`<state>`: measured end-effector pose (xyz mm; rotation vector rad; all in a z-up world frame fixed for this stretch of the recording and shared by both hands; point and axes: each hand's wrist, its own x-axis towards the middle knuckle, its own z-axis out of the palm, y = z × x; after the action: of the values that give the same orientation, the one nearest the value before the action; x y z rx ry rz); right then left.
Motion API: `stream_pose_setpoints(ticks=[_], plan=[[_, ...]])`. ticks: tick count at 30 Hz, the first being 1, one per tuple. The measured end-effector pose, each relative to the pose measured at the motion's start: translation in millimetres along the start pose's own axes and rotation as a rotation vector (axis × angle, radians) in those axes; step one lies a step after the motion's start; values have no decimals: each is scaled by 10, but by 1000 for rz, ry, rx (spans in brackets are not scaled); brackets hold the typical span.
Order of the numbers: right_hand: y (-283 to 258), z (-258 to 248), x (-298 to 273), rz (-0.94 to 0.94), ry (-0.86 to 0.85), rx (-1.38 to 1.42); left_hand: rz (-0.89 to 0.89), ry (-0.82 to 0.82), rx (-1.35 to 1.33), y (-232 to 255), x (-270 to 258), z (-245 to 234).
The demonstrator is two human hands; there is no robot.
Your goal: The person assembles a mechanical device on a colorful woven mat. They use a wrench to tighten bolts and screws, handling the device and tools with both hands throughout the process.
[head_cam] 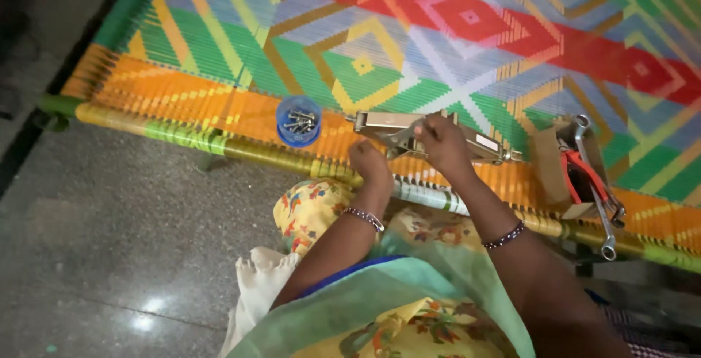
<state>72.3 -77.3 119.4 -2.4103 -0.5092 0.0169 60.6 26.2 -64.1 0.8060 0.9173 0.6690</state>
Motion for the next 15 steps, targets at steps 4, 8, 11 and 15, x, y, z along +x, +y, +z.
stream_pose_setpoints(ticks=[4,8,11,15], plan=[[-267,51,96,-53,-57,139,-145,123,-102,-63,355,-43],[-414,229,194,-68,-13,71,-558,-1,-212,53,716,8],[-433,391,229,-120,49,-35,-569,-92,-250,121,985,63],[-371,556,231,-183,16,79,-727,-66,-169,-6,1266,69]])
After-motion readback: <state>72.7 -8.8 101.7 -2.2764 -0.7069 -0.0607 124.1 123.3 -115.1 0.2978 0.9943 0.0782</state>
